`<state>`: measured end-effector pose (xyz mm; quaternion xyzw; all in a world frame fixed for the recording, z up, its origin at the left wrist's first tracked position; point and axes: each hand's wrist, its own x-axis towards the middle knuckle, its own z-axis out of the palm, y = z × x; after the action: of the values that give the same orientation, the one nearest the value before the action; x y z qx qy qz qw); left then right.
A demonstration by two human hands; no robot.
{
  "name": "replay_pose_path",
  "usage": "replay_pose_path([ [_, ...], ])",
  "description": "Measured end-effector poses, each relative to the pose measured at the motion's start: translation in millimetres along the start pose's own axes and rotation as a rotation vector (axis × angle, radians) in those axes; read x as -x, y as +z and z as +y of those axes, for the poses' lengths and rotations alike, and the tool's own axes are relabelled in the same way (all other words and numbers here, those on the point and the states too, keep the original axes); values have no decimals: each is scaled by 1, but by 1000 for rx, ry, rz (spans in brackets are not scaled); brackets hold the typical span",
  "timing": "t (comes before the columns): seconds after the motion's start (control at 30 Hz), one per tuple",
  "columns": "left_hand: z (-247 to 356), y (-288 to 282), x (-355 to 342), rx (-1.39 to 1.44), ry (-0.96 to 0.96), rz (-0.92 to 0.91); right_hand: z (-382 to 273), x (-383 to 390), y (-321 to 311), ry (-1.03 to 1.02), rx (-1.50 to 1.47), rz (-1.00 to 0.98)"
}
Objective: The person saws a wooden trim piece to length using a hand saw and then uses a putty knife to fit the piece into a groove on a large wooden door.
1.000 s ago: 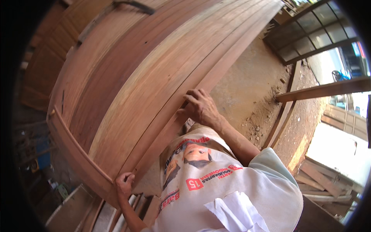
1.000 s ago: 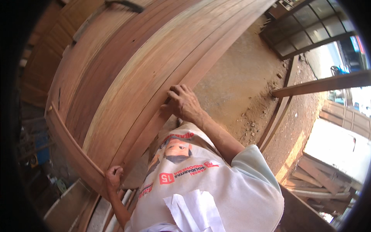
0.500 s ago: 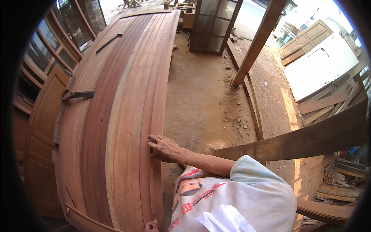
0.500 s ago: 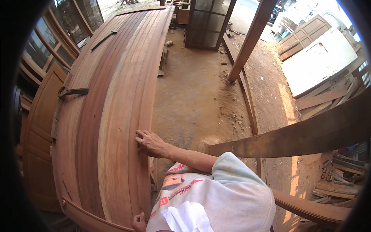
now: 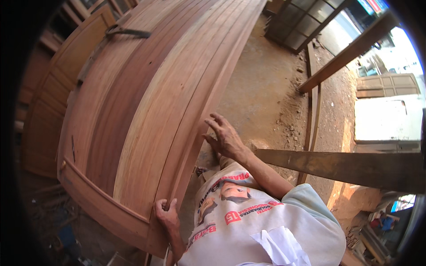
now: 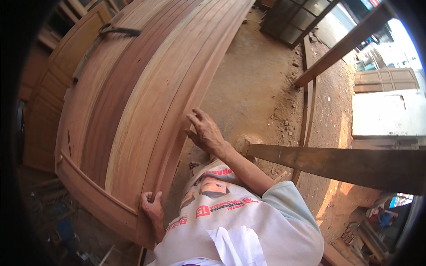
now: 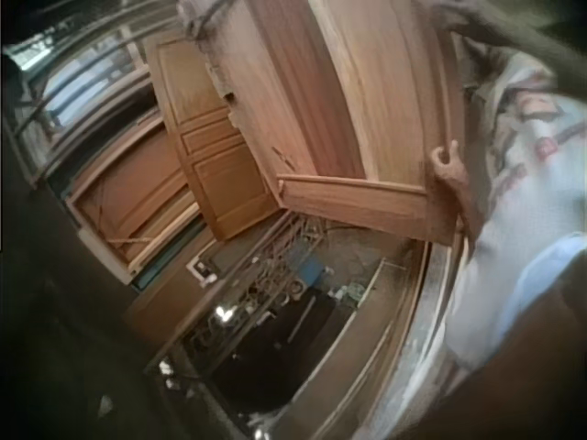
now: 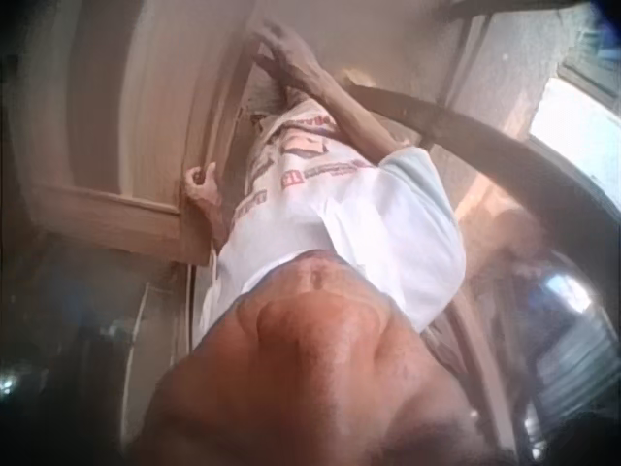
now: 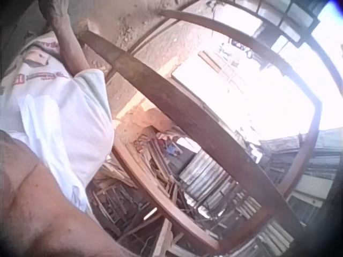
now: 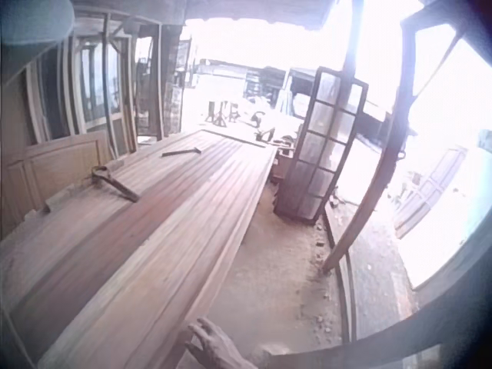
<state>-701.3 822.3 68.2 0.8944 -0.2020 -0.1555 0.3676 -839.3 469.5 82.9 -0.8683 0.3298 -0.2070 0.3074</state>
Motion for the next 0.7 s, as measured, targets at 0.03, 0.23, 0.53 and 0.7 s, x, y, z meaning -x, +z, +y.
replay_pose_path([
  [0.03,9,-1,-4,-38,40,35,2,0,0,4,17,-5],
  [0.23,4,5,-8,34,54,62,21,-15,1,10,62,-28],
  [0.53,-6,3,-1,9,-29,34,64,-104,-30,-241,94,105],
  [0.7,3,7,2,-47,34,120,103,-145,-36,-290,154,3],
])
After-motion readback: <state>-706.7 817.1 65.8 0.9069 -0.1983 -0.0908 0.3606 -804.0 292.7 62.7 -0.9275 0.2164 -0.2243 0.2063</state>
